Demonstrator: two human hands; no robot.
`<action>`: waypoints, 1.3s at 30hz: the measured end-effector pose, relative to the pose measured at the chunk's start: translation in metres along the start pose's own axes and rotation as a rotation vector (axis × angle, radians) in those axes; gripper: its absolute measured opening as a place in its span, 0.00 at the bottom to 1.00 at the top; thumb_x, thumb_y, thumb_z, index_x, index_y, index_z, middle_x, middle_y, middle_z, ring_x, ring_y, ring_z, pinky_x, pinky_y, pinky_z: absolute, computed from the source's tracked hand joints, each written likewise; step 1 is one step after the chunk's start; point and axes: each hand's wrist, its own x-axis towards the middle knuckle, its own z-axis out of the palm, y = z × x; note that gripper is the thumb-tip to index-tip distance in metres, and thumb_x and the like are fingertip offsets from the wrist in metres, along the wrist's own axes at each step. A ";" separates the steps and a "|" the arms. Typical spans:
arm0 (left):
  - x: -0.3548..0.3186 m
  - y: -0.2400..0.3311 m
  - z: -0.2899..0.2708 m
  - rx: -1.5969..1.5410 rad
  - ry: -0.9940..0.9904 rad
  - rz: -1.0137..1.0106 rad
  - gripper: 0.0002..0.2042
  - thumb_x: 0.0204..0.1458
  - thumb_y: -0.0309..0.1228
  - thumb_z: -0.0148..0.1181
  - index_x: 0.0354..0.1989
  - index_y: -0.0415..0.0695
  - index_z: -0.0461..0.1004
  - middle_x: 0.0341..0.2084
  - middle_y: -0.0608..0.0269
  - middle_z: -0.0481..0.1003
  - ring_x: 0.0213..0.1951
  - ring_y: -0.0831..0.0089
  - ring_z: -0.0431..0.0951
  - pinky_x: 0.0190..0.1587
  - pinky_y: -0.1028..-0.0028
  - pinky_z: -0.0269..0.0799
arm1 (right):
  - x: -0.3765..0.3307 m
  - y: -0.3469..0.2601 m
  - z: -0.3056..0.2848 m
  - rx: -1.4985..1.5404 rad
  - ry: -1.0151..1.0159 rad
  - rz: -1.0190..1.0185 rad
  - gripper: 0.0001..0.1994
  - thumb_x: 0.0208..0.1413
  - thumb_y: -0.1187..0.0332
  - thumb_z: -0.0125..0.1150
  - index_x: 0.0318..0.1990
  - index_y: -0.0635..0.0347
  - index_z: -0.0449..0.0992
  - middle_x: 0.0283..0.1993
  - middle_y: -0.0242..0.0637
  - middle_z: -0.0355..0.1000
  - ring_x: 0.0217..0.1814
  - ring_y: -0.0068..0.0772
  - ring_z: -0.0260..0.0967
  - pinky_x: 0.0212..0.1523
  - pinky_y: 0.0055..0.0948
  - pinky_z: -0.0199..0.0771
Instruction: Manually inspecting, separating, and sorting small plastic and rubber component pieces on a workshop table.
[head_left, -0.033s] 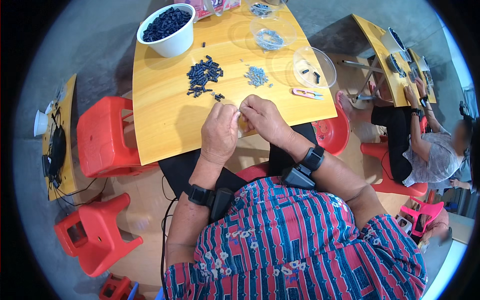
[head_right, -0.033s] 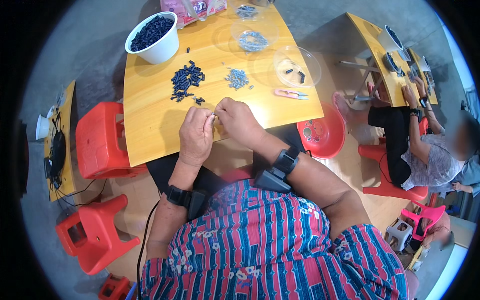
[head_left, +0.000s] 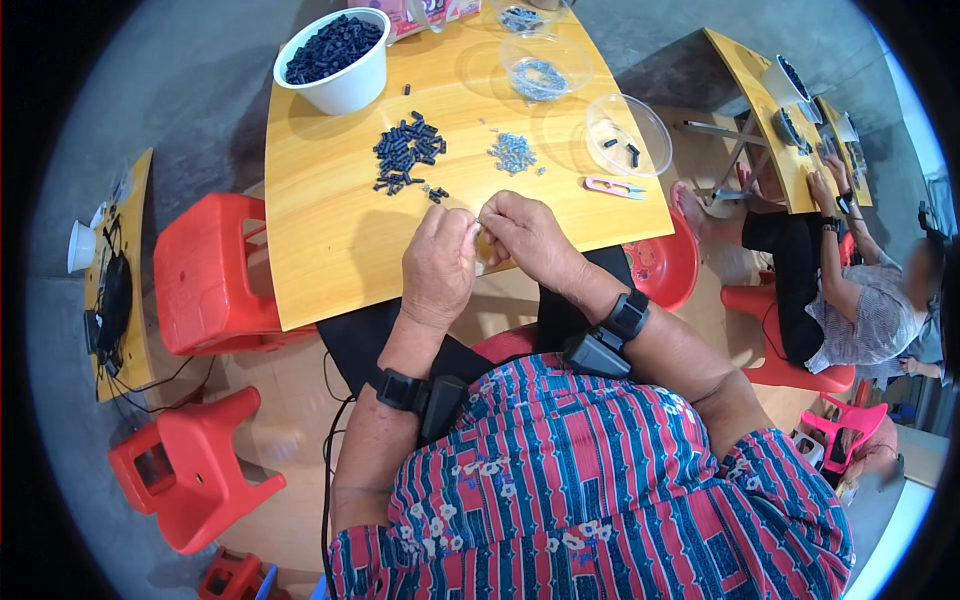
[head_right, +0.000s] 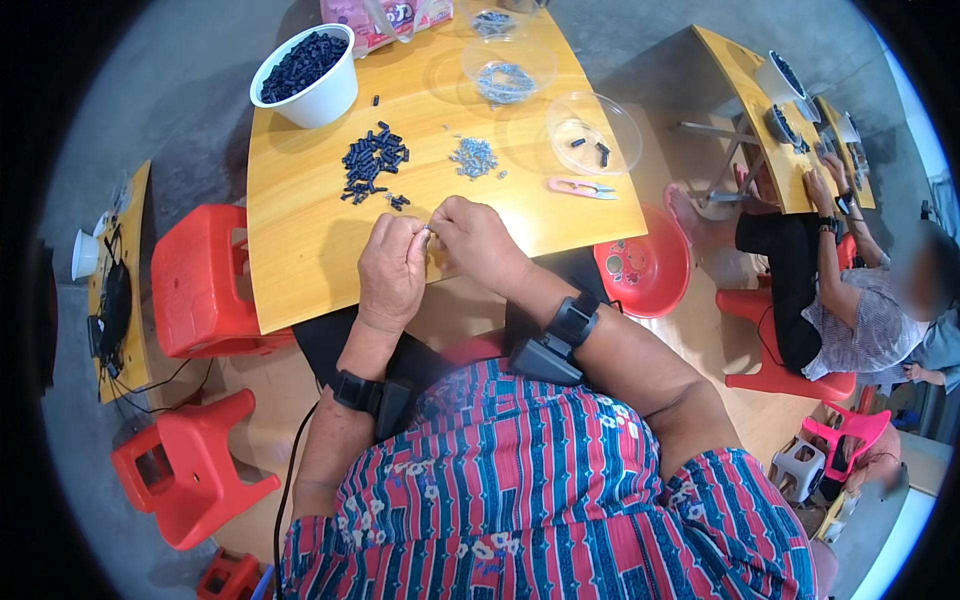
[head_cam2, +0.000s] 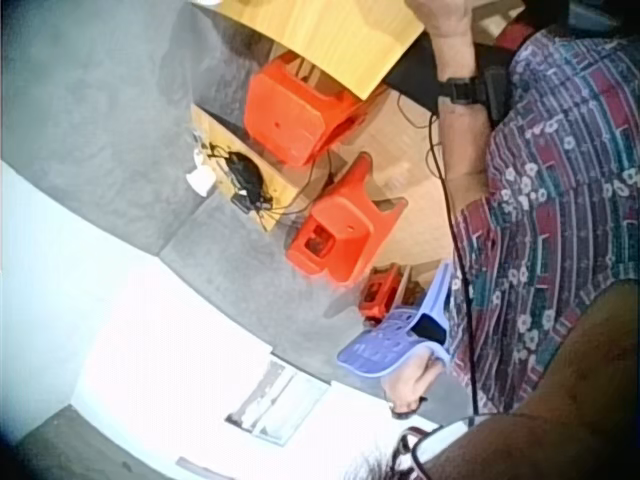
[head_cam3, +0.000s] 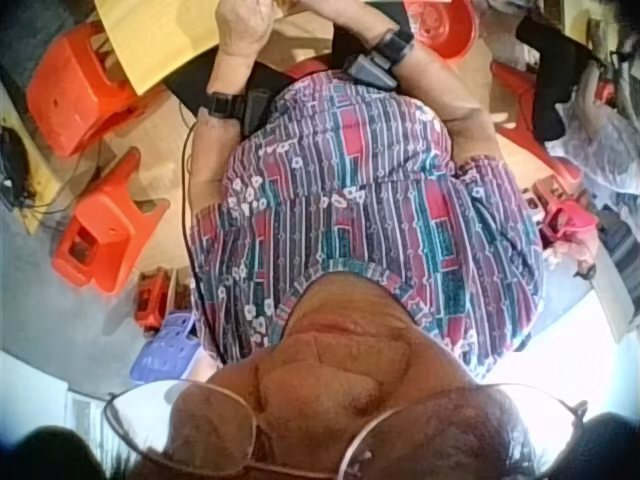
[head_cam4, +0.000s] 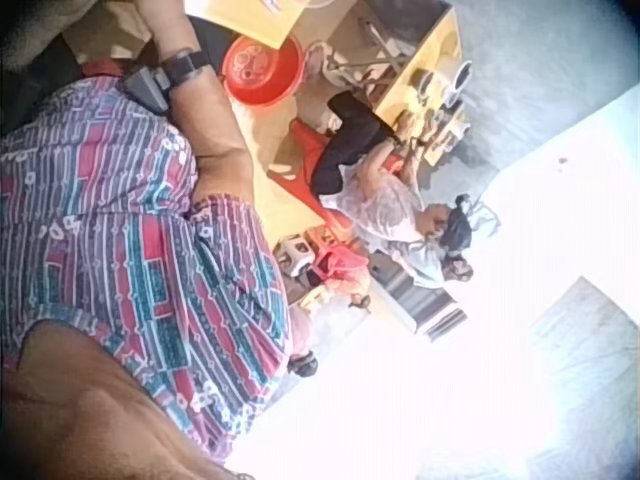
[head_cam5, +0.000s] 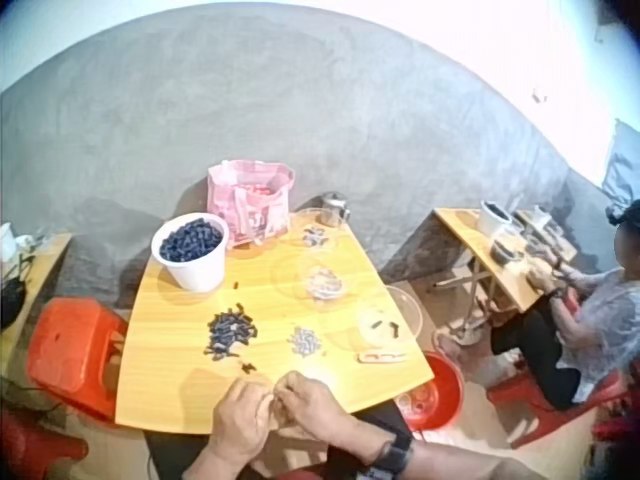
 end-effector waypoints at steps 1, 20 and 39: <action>0.000 -0.001 0.000 -0.001 0.000 0.000 0.03 0.51 0.21 0.56 0.33 0.40 0.69 0.26 0.53 0.67 0.29 0.53 0.70 0.31 0.64 0.67 | 0.000 -0.001 -0.001 0.000 0.001 0.000 0.08 0.59 0.69 0.51 0.34 0.67 0.70 0.26 0.42 0.70 0.26 0.35 0.72 0.28 0.32 0.75; -0.005 -0.004 -0.001 -0.100 0.089 -0.068 0.07 0.47 0.21 0.62 0.34 0.43 0.74 0.20 0.64 0.64 0.22 0.73 0.63 0.26 0.75 0.62 | 0.002 -0.007 -0.007 0.072 -0.101 0.134 0.09 0.63 0.67 0.49 0.35 0.64 0.69 0.26 0.32 0.67 0.24 0.20 0.68 0.28 0.22 0.75; -0.011 -0.013 0.009 -0.298 -0.046 -0.352 0.05 0.55 0.26 0.54 0.33 0.37 0.68 0.22 0.57 0.70 0.27 0.65 0.72 0.32 0.67 0.68 | -0.002 -0.001 -0.001 -0.419 0.029 -0.342 0.07 0.59 0.71 0.50 0.32 0.66 0.66 0.22 0.45 0.68 0.23 0.36 0.72 0.26 0.32 0.71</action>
